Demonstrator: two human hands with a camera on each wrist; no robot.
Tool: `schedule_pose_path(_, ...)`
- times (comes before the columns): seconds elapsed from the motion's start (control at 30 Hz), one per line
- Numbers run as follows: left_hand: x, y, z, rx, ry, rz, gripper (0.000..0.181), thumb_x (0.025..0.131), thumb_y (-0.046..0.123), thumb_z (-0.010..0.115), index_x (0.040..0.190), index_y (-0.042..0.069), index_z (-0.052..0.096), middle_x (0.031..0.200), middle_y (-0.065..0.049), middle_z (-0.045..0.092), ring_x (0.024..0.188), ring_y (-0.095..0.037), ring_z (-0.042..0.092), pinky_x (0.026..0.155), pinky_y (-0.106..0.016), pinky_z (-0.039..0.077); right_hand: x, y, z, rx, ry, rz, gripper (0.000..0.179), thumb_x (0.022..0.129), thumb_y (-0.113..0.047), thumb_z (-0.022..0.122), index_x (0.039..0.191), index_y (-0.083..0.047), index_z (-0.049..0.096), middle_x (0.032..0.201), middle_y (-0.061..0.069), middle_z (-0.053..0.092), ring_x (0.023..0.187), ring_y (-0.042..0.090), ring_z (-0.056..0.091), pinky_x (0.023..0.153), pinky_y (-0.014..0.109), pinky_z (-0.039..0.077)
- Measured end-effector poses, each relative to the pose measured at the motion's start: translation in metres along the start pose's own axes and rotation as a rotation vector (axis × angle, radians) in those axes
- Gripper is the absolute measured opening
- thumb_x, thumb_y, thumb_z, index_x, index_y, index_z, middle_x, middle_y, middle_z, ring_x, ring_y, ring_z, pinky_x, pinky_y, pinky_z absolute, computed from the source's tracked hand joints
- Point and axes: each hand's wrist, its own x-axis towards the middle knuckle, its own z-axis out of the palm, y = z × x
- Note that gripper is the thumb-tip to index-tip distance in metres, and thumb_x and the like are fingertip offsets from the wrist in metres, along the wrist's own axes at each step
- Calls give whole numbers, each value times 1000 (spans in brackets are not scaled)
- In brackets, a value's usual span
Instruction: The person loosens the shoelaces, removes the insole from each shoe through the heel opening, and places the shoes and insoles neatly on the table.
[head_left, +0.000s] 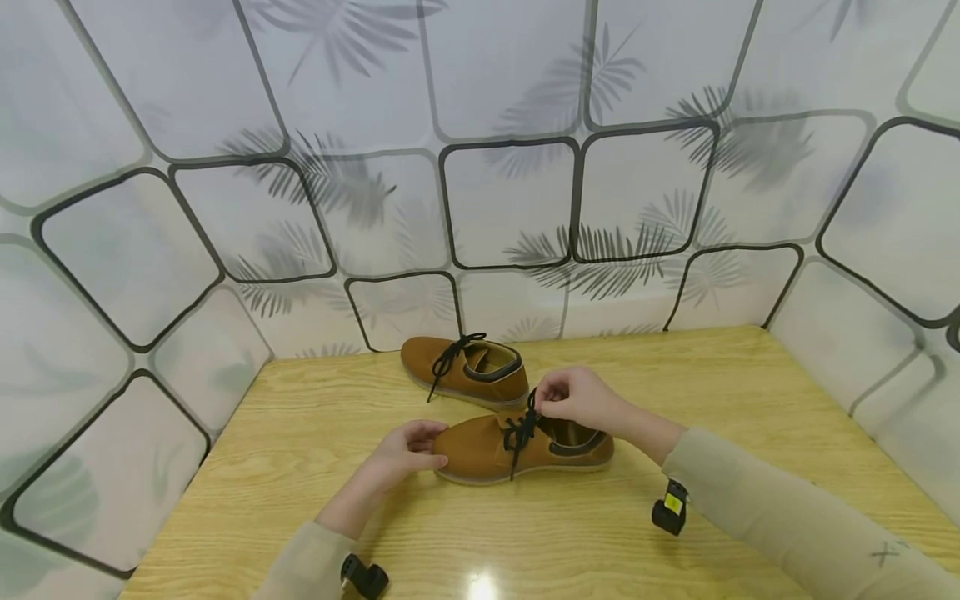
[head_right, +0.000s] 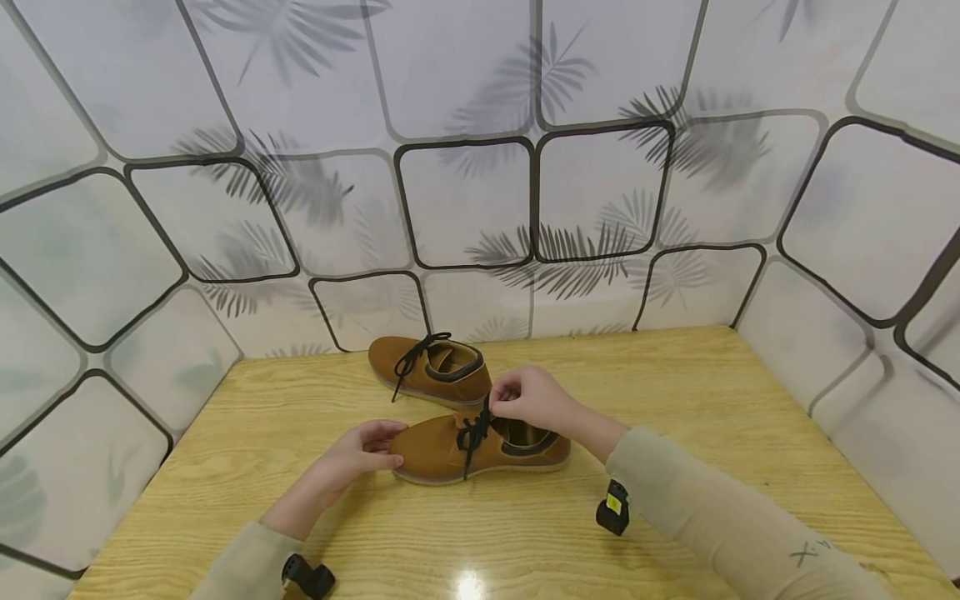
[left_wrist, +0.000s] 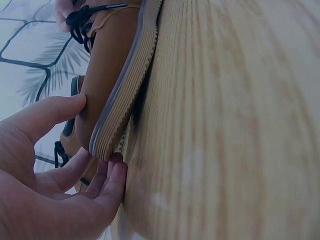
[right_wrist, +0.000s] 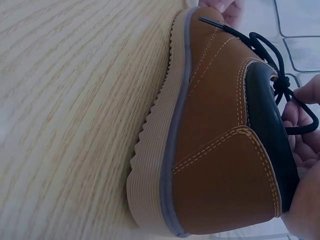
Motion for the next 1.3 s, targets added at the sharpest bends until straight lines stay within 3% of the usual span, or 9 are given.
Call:
schedule_pose_path(0.17, 1, 1, 0, -3, -5, -3, 57, 91, 2, 78, 143, -8, 57, 137, -23, 63, 115, -24, 61, 93, -26, 49, 1, 0, -1, 91, 62, 83, 8, 93, -5, 67, 94, 0, 73, 77, -3, 65, 71, 13, 58, 68, 28, 52)
schedule_pose_path(0.3, 1, 1, -1, 5, -4, -3, 57, 91, 2, 78, 143, -7, 57, 138, -24, 63, 115, -24, 61, 92, -26, 50, 1, -1, -1, 128, 69, 100, 7, 94, -4, 67, 95, 1, 71, 78, -2, 63, 72, 13, 57, 68, 28, 52)
schedule_pose_path(0.5, 1, 1, -1, 8, -11, 2, 57, 92, 2, 77, 144, -8, 57, 137, -23, 63, 115, -24, 61, 92, -27, 50, 2, -2, -2, 62, -5, 24, 7, 95, -1, 64, 97, 1, 70, 82, 6, 66, 73, 15, 58, 67, 27, 51)
schedule_pose_path(0.63, 1, 0, -1, 6, -13, 6, 57, 92, 2, 77, 144, -8, 56, 136, -23, 63, 114, -24, 61, 92, -27, 51, 3, -1, -1, 8, -56, -30, 8, 98, -3, 66, 99, 1, 73, 93, 12, 73, 80, 12, 63, 73, 25, 54)
schedule_pose_path(0.83, 1, 0, 1, -1, 7, -14, 55, 92, 3, 78, 142, -6, 59, 134, -20, 64, 114, -24, 61, 93, -27, 51, 3, -1, 0, -62, -92, -71, 6, 99, -9, 72, 98, -4, 75, 99, 10, 77, 83, 9, 62, 76, 25, 52)
schedule_pose_path(1.03, 2, 0, 2, 3, 26, -25, 54, 91, 3, 79, 141, -4, 61, 133, -18, 66, 114, -24, 62, 95, -29, 51, 3, -1, 1, -91, -87, -69, 6, 99, -10, 72, 96, -6, 75, 93, 6, 76, 79, 7, 59, 76, 26, 50)
schedule_pose_path(1.3, 1, 0, 2, -2, -5, -9, 55, 92, 4, 78, 142, -7, 58, 136, -21, 65, 113, -22, 63, 93, -26, 52, 1, -1, 3, -85, -32, -31, 7, 95, -8, 69, 90, -8, 75, 88, 3, 73, 75, 10, 57, 76, 28, 49)
